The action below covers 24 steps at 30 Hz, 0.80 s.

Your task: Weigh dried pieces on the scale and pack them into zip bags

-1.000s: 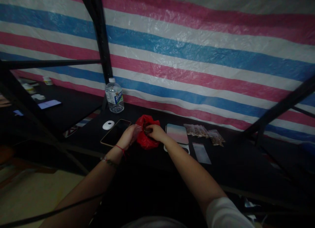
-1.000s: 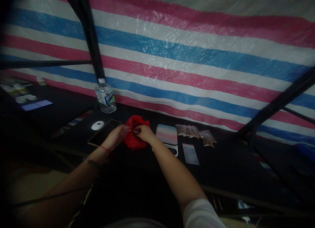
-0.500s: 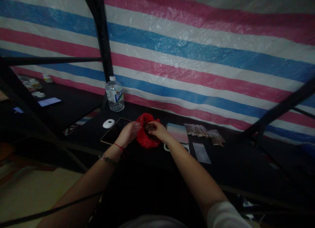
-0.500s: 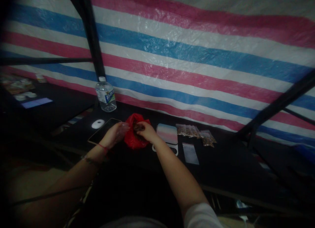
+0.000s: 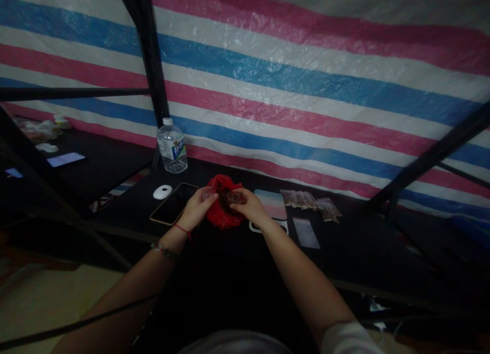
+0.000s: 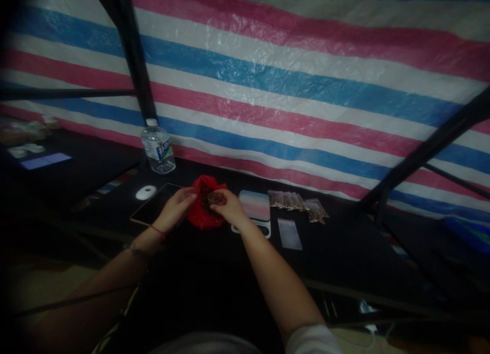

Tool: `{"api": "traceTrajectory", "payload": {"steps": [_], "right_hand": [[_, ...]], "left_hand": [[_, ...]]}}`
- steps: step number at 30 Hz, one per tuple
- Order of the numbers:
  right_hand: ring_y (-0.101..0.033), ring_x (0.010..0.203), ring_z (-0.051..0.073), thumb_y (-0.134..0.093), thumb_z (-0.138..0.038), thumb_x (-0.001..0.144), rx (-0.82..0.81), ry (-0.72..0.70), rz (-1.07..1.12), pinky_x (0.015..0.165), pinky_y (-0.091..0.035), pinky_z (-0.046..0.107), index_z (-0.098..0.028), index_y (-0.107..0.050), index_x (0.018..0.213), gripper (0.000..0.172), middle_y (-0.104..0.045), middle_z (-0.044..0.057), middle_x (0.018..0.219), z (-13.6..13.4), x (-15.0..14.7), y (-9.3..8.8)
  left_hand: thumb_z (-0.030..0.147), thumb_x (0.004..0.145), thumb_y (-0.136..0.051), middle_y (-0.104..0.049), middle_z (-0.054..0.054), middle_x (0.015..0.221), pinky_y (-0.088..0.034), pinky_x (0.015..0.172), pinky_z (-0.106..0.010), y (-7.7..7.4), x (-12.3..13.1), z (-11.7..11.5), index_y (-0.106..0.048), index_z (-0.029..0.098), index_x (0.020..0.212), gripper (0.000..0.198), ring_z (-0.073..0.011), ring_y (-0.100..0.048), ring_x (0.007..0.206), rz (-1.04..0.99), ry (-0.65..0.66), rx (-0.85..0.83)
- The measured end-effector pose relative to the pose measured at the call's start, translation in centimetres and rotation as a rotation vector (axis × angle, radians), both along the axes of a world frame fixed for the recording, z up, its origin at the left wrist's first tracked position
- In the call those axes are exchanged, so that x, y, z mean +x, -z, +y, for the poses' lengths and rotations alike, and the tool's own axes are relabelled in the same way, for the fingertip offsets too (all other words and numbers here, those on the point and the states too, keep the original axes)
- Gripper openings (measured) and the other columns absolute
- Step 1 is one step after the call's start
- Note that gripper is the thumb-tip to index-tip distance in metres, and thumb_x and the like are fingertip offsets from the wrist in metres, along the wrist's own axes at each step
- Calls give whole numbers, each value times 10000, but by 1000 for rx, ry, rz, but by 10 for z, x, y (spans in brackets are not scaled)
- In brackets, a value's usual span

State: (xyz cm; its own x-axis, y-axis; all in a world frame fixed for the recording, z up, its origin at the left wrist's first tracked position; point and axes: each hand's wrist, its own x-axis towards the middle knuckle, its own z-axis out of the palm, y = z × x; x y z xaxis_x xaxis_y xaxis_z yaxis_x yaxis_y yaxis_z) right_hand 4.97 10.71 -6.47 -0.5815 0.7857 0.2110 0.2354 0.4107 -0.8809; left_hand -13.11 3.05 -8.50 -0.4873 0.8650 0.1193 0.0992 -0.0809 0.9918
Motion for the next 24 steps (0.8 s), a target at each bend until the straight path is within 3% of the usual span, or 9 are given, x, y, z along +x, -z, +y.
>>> {"api": "traceTrajectory", "payload": {"steps": [4,10,13,17,20,24], "right_hand": [[-615,873,147,-656,-141,687,29,40,45,809,-487,288,-185,-594,1066,387,-651,37,1051,-5,12,-3],[-627,902,154,-659,-145,687,42,95,40,828,-492,296,-189,-598,1051,372,-665,37,1036,-6,33,0],[-640,918,160,-675,-162,681,36,138,75,827,-506,297,-196,-601,1042,370,-670,40,1056,-3,45,3],[-649,906,179,-685,-198,671,66,225,59,814,-523,318,-209,-602,1074,412,-675,43,1063,8,68,7],[-639,939,210,-691,-227,661,201,371,-21,854,-506,363,-206,-614,1081,428,-674,54,1061,23,92,9],[-639,954,227,-670,-215,672,320,487,-114,911,-471,385,-185,-640,1055,385,-691,69,1030,42,115,16]], "left_hand": [[538,643,-719,-685,-89,941,-468,758,-315,-1,-2,-2,-654,146,1053,571,-227,-627,855,181,46,-41],[538,650,-692,-659,-46,794,-447,674,-290,-1,0,-1,-650,154,871,445,-199,-602,734,287,22,-84],[524,664,-673,-638,-30,780,-446,664,-288,-11,3,-5,-618,156,867,423,-186,-586,714,323,2,-67],[501,670,-685,-642,-26,816,-462,726,-310,-35,15,-17,-591,162,917,430,-184,-596,743,361,3,12],[487,661,-710,-663,-53,891,-477,807,-340,-54,32,-29,-606,161,957,453,-203,-618,824,292,112,99],[445,659,-744,-680,-87,991,-490,853,-360,-69,56,-45,-623,165,1018,472,-229,-634,921,127,387,76]]}}
